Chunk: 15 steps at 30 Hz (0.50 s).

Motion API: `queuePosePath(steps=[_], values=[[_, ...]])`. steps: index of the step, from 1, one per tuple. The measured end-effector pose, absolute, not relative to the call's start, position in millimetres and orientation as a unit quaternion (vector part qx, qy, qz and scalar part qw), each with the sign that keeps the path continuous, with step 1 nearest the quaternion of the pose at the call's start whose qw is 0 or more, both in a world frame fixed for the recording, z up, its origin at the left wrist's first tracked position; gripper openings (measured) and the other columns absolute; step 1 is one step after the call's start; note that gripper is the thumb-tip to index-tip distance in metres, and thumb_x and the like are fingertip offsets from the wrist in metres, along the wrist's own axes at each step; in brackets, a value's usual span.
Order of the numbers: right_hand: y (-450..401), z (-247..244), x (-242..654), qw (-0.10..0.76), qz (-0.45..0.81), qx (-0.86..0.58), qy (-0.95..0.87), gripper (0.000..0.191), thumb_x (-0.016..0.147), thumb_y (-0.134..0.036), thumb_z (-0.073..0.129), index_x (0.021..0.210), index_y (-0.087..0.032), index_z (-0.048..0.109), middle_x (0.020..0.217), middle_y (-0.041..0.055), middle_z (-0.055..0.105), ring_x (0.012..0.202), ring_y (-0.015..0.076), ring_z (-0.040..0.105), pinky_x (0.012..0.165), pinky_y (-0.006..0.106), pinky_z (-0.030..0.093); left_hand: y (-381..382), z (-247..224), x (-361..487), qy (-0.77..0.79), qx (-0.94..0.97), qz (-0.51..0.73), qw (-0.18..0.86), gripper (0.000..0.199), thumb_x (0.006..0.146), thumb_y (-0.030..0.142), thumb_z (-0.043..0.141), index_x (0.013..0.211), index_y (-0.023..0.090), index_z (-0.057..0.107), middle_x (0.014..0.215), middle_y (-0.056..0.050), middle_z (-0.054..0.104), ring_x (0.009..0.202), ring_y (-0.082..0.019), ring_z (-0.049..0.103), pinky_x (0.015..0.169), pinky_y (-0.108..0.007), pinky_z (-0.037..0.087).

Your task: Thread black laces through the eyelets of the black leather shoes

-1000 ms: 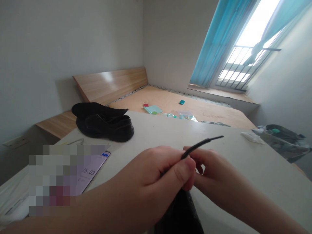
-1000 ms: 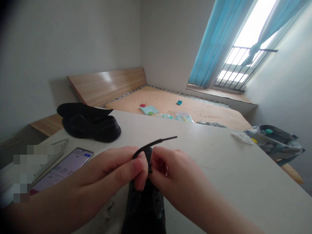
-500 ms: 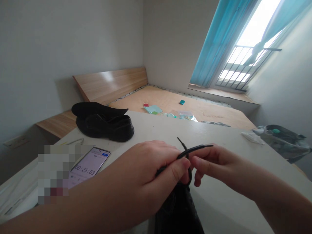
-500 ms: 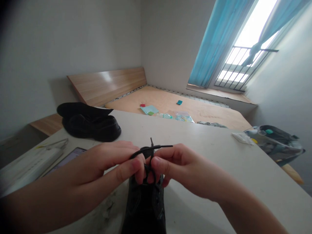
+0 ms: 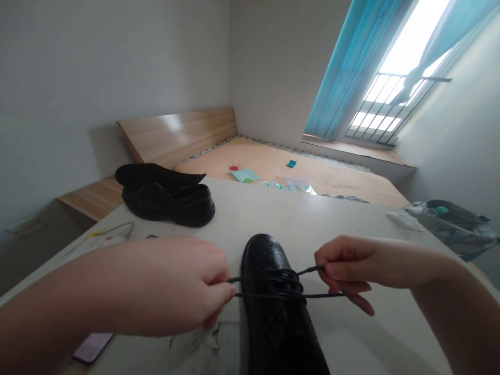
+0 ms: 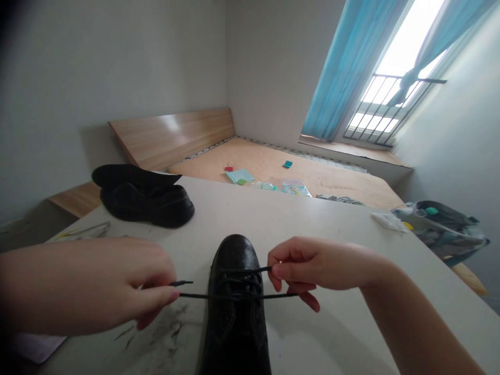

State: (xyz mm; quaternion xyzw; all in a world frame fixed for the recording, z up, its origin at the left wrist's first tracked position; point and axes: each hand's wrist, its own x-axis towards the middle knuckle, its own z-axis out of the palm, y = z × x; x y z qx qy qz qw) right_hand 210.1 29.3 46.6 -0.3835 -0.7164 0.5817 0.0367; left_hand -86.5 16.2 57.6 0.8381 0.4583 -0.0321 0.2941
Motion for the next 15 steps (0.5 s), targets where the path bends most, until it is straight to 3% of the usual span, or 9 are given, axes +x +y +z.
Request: queuePosePath(steps=[2,5,7,10,12,15], values=[[29,44,209,-0.012,0.558,-0.435,-0.706,0.037,0.095,-0.053,0.045,0.092,-0.019,0.060,0.062,-0.0059,0.042,0.047,0.0078,0.049,0.046,0.019,0.039,19,56,-90,0.469,0.841,-0.105,0.248,0.039,0.089,0.041,0.048,0.060,0.025,0.068,0.062,-0.004,0.066,0.051,-0.017,0.055,0.045,-0.028,0.027],[24,43,202,-0.006,0.446,-0.501,-0.742,0.038,0.093,-0.056,0.047,0.115,-0.027,0.059,0.078,-0.0012,0.052,0.063,0.0123,0.051,0.055,0.024,0.045,24,53,-88,0.499,0.836,-0.087,0.211,0.045,0.084,0.063,0.049,0.070,0.023,0.066,0.064,-0.005,0.065,0.053,-0.020,0.056,0.045,-0.027,0.028],[18,46,197,0.003,0.376,-0.503,-0.778,0.034,0.093,-0.055,0.048,0.113,-0.030,0.061,0.093,0.0016,0.058,0.078,0.0162,0.055,0.072,0.030,0.048,25,52,-83,0.523,0.828,-0.045,0.197,0.054,0.081,0.071,0.049,0.093,0.023,0.068,0.081,-0.008,0.070,0.067,-0.025,0.062,0.054,-0.029,0.037],[10,50,191,0.026,0.330,-0.468,-0.820,0.025,0.093,-0.050,0.054,0.104,-0.029,0.062,0.115,0.0023,0.056,0.105,0.0204,0.052,0.094,0.036,0.042,22,50,-72,0.503,0.853,0.035,0.135,0.059,0.086,0.060,0.052,0.128,0.019,0.055,0.122,-0.014,0.063,0.104,-0.035,0.059,0.083,-0.041,0.042],[6,50,187,0.020,0.321,-0.448,-0.834,0.022,0.090,-0.048,0.059,0.096,-0.027,0.062,0.113,0.0012,0.057,0.108,0.0204,0.051,0.093,0.034,0.041,16,49,-63,0.437,0.888,0.055,0.132,0.044,0.089,0.050,0.057,0.121,0.021,0.059,0.124,-0.011,0.062,0.109,-0.034,0.056,0.089,-0.043,0.038],[3,49,179,-0.001,0.326,-0.423,-0.846,0.016,0.092,-0.039,0.060,0.085,-0.024,0.062,0.097,-0.0011,0.062,0.095,0.0170,0.055,0.082,0.029,0.042,8,49,-50,0.359,0.915,0.008,0.185,0.021,0.091,0.042,0.059,0.091,0.022,0.066,0.097,-0.003,0.068,0.092,-0.027,0.059,0.081,-0.038,0.038]])
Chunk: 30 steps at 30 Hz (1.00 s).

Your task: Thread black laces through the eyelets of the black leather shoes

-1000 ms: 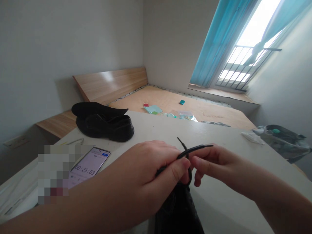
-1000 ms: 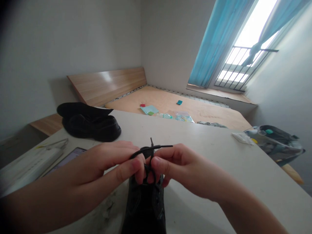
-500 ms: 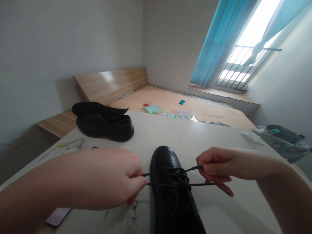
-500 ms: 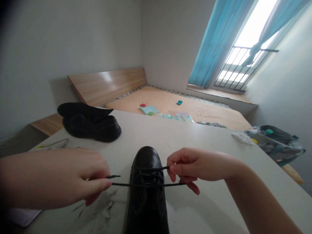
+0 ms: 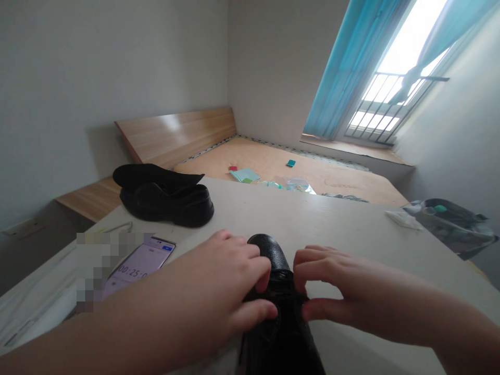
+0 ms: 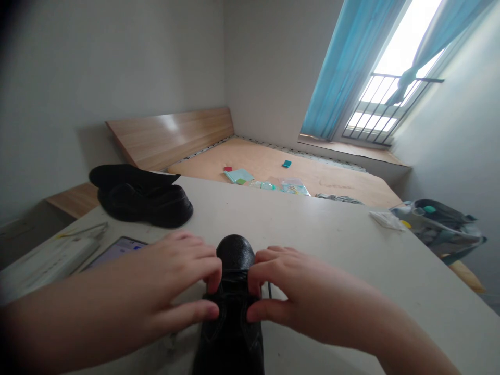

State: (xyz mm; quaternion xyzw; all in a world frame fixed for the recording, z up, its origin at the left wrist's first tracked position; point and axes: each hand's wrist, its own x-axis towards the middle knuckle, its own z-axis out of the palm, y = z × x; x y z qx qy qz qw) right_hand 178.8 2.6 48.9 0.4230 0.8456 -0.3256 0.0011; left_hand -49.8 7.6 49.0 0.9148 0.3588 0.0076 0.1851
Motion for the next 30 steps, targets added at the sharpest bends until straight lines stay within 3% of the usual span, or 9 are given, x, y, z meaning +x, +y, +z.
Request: queuePosePath(steps=[4,10,17,19,22,26,30], values=[[2,48,173,-0.002,-0.303,0.423,0.854,0.020,0.097,-0.029,0.052,0.082,-0.022,0.064,0.081,0.0000,0.064,0.079,0.0159,0.056,0.071,0.028,0.040,3,48,-42,0.332,0.928,-0.016,0.169,0.015,0.093,0.025,0.056,0.084,0.020,0.066,0.086,-0.004,0.069,0.082,-0.023,0.059,0.081,-0.039,0.036],[-2,53,179,0.022,-0.285,0.407,0.867,0.021,0.094,-0.023,0.052,0.075,-0.020,0.061,0.075,0.0004,0.063,0.068,0.0141,0.053,0.061,0.026,0.037,2,46,-49,0.307,0.930,0.030,0.199,0.020,0.089,0.016,0.053,0.074,0.020,0.066,0.077,-0.002,0.068,0.074,-0.020,0.060,0.080,-0.036,0.036],[4,45,180,0.056,-0.388,0.450,0.802,0.028,0.088,-0.042,0.060,0.074,-0.018,0.062,0.072,-0.0003,0.059,0.064,0.0128,0.048,0.057,0.025,0.034,-8,45,-58,0.382,0.845,0.010,0.375,0.032,0.094,0.032,0.045,0.074,0.024,0.069,0.074,0.001,0.068,0.069,-0.017,0.060,0.058,-0.027,0.035],[3,37,178,0.002,-0.480,0.440,0.759,0.027,0.089,-0.042,0.059,0.077,-0.017,0.063,0.074,0.0005,0.059,0.068,0.0135,0.048,0.061,0.026,0.036,-6,48,-56,0.397,0.817,0.027,0.417,0.032,0.095,0.035,0.043,0.082,0.026,0.072,0.076,0.003,0.067,0.070,-0.016,0.060,0.058,-0.026,0.035],[-5,25,175,-0.144,-0.571,0.423,0.688,0.032,0.089,-0.045,0.060,0.080,-0.015,0.066,0.081,0.0030,0.059,0.075,0.0145,0.049,0.068,0.028,0.038,2,49,-49,0.403,0.788,0.047,0.463,0.030,0.092,0.038,0.047,0.089,0.026,0.074,0.081,0.002,0.068,0.076,-0.017,0.060,0.061,-0.025,0.037],[-23,10,173,-0.296,-0.598,0.462,0.585,0.033,0.080,-0.048,0.071,0.078,-0.016,0.070,0.080,0.0019,0.058,0.068,0.0113,0.043,0.061,0.025,0.034,15,41,-39,0.373,0.765,0.086,0.517,0.029,0.085,0.044,0.059,0.085,0.021,0.076,0.090,-0.001,0.067,0.083,-0.018,0.059,0.072,-0.026,0.041],[-33,-1,171,-0.363,-0.604,0.506,0.497,0.030,0.073,-0.049,0.076,0.079,-0.019,0.077,0.082,0.0040,0.065,0.064,0.0103,0.042,0.057,0.023,0.034,15,31,-34,0.383,0.741,0.133,0.536,0.035,0.084,0.049,0.060,0.081,0.018,0.076,0.096,-0.003,0.071,0.090,-0.021,0.062,0.080,-0.028,0.043]])
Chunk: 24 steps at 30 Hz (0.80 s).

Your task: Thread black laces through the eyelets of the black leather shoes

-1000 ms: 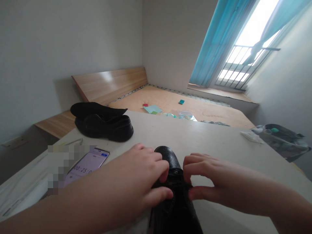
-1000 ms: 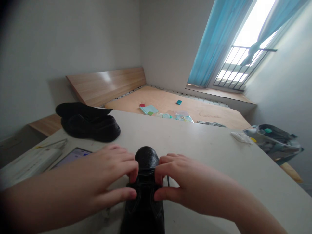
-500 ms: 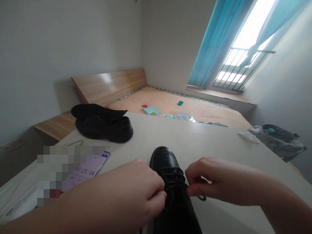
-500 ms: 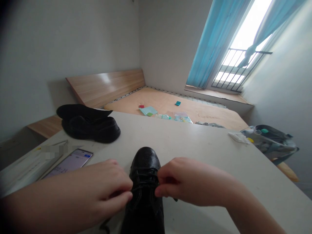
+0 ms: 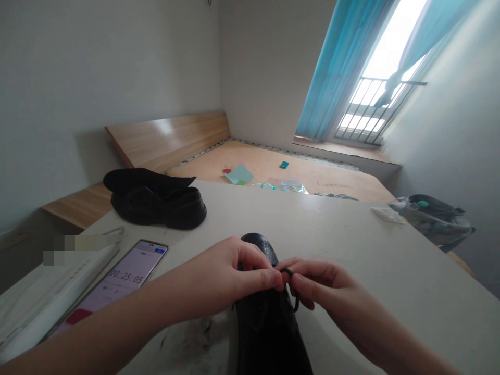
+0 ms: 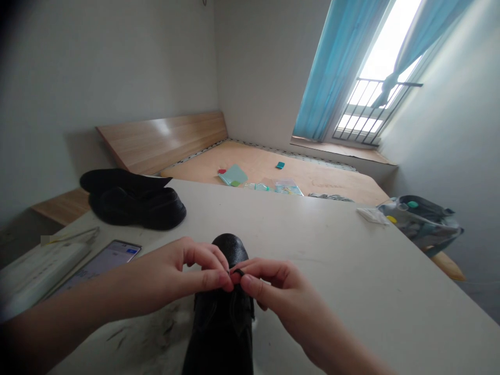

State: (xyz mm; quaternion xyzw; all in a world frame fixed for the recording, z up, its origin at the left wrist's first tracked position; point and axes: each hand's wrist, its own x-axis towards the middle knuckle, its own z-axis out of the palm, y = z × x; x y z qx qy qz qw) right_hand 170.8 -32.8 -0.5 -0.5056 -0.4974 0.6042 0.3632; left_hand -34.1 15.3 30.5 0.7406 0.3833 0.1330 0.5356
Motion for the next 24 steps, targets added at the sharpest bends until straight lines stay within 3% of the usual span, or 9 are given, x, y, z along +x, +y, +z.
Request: queuePosePath(steps=[3,6,12,17,24], values=[[-35,-5,169,0.386,0.614,-0.489,-0.484,0.027,0.076,-0.047,0.075,0.085,-0.022,0.080,0.073,0.0031,0.063,0.062,0.0099,0.043,0.054,0.021,0.035,9,25,-33,0.422,0.725,0.155,0.522,0.037,0.085,0.052,0.057,0.081,0.020,0.076,0.089,-0.002,0.073,0.092,-0.023,0.063,0.080,-0.029,0.044],[-37,-9,167,0.413,0.589,-0.456,-0.524,0.016,0.079,-0.040,0.074,0.087,-0.028,0.080,0.085,0.0043,0.070,0.063,0.0099,0.048,0.052,0.020,0.038,0,19,-33,0.430,0.714,0.196,0.517,0.039,0.087,0.052,0.051,0.082,0.021,0.074,0.083,-0.001,0.074,0.086,-0.022,0.065,0.074,-0.028,0.045],[-39,-21,162,0.484,0.490,-0.449,-0.569,0.006,0.080,-0.028,0.073,0.079,-0.027,0.079,0.082,0.0035,0.074,0.076,0.0160,0.066,0.063,0.022,0.052,-16,-1,-32,0.505,0.654,0.279,0.490,0.036,0.079,0.050,0.055,0.097,0.024,0.073,0.103,-0.004,0.073,0.100,-0.027,0.064,0.081,-0.034,0.049],[-41,-33,158,0.510,0.420,-0.460,-0.593,0.012,0.082,-0.023,0.069,0.087,-0.030,0.077,0.088,0.0011,0.076,0.077,0.0158,0.067,0.070,0.025,0.054,-16,-9,-30,0.444,0.641,0.303,0.547,0.021,0.078,0.040,0.063,0.083,0.023,0.074,0.095,-0.002,0.073,0.094,-0.023,0.065,0.090,-0.034,0.046],[-47,-35,155,0.529,0.364,-0.451,-0.620,0.013,0.083,-0.019,0.068,0.084,-0.030,0.073,0.076,-0.0025,0.070,0.071,0.0137,0.063,0.064,0.024,0.052,-12,-7,-20,0.486,0.620,0.291,0.543,0.033,0.075,0.052,0.067,0.072,0.020,0.069,0.068,0.000,0.063,0.070,-0.018,0.057,0.065,-0.028,0.044]])
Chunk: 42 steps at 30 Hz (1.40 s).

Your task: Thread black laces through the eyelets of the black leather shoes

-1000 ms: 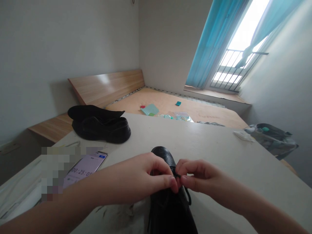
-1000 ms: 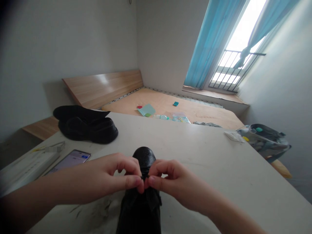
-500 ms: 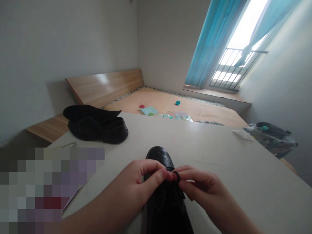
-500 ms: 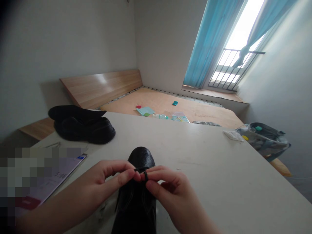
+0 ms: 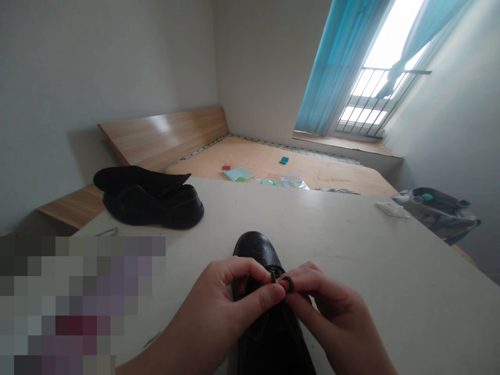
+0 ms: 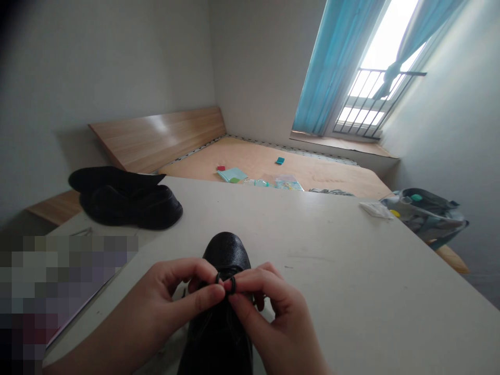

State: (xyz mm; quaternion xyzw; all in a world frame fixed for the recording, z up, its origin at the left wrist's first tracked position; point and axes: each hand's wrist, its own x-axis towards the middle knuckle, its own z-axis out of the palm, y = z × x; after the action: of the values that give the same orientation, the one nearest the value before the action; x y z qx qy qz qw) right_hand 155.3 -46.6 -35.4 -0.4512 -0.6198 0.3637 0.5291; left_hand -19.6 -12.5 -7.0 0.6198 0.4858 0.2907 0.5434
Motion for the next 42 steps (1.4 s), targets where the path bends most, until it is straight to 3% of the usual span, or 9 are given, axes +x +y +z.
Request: queuePosePath(steps=[5,8,14,17,21,26,33,37,42], values=[[-47,-37,155,0.538,0.358,-0.432,-0.630,0.014,0.084,-0.014,0.067,0.080,-0.027,0.065,0.081,-0.0042,0.070,0.075,0.0127,0.065,0.068,0.024,0.052,-15,-8,-16,0.470,0.625,0.321,0.534,0.031,0.085,0.047,0.054,0.083,0.023,0.072,0.083,-0.002,0.072,0.084,-0.020,0.064,0.075,-0.029,0.047],[-48,-37,155,0.544,0.330,-0.423,-0.645,0.017,0.084,-0.012,0.066,0.082,-0.028,0.063,0.081,-0.0052,0.068,0.076,0.0122,0.065,0.069,0.024,0.052,-18,-10,-18,0.472,0.634,0.326,0.519,0.023,0.083,0.040,0.058,0.090,0.025,0.073,0.092,-0.001,0.073,0.091,-0.021,0.064,0.083,-0.031,0.046],[-51,-37,154,0.523,0.284,-0.419,-0.686,0.018,0.086,-0.008,0.063,0.081,-0.025,0.058,0.084,-0.0027,0.066,0.079,0.0129,0.063,0.071,0.026,0.051,-19,-9,-18,0.489,0.614,0.325,0.528,0.018,0.073,0.040,0.068,0.073,0.021,0.068,0.078,-0.001,0.069,0.079,-0.020,0.061,0.074,-0.031,0.045],[-50,-38,153,0.534,0.282,-0.416,-0.679,0.018,0.085,-0.008,0.064,0.081,-0.024,0.058,0.081,-0.0018,0.064,0.077,0.0136,0.062,0.069,0.025,0.052,-17,-9,-18,0.500,0.597,0.330,0.534,0.023,0.072,0.041,0.071,0.075,0.021,0.061,0.075,0.000,0.065,0.074,-0.017,0.055,0.069,-0.029,0.042],[-48,-38,153,0.529,0.275,-0.423,-0.682,0.014,0.085,-0.010,0.064,0.083,-0.024,0.062,0.077,-0.0001,0.063,0.073,0.0150,0.061,0.065,0.026,0.052,-15,-7,-19,0.487,0.588,0.320,0.561,0.026,0.076,0.040,0.069,0.095,0.023,0.069,0.077,0.001,0.066,0.076,-0.017,0.055,0.070,-0.028,0.043],[-48,-36,152,0.523,0.234,-0.399,-0.715,0.019,0.084,-0.005,0.063,0.085,-0.024,0.063,0.076,-0.0008,0.064,0.073,0.0146,0.059,0.067,0.027,0.051,-16,-6,-17,0.496,0.628,0.309,0.514,0.022,0.081,0.041,0.063,0.085,0.023,0.075,0.078,-0.002,0.068,0.078,-0.020,0.057,0.073,-0.031,0.043],[-48,-33,153,0.497,0.233,-0.416,-0.725,0.015,0.087,-0.008,0.061,0.087,-0.024,0.063,0.077,-0.0008,0.062,0.074,0.0138,0.059,0.065,0.025,0.051,-23,-10,-19,0.436,0.707,0.331,0.447,0.022,0.083,0.025,0.053,0.094,0.026,0.072,0.090,-0.001,0.070,0.091,-0.022,0.061,0.087,-0.038,0.044],[-46,-28,154,0.482,0.218,-0.410,-0.743,0.016,0.087,-0.008,0.060,0.087,-0.024,0.062,0.078,-0.0012,0.062,0.076,0.0139,0.059,0.068,0.025,0.051,-26,-7,-22,0.391,0.736,0.362,0.417,0.013,0.077,0.021,0.062,0.087,0.023,0.070,0.084,0.000,0.068,0.087,-0.020,0.060,0.085,-0.034,0.044],[-49,-23,156,0.417,0.178,-0.418,-0.787,0.018,0.089,-0.008,0.055,0.093,-0.025,0.057,0.079,-0.0020,0.061,0.077,0.0131,0.058,0.068,0.023,0.050,-21,-6,-22,0.395,0.717,0.347,0.457,0.002,0.080,0.026,0.070,0.080,0.024,0.071,0.077,0.002,0.067,0.083,-0.018,0.058,0.080,-0.031,0.043]])
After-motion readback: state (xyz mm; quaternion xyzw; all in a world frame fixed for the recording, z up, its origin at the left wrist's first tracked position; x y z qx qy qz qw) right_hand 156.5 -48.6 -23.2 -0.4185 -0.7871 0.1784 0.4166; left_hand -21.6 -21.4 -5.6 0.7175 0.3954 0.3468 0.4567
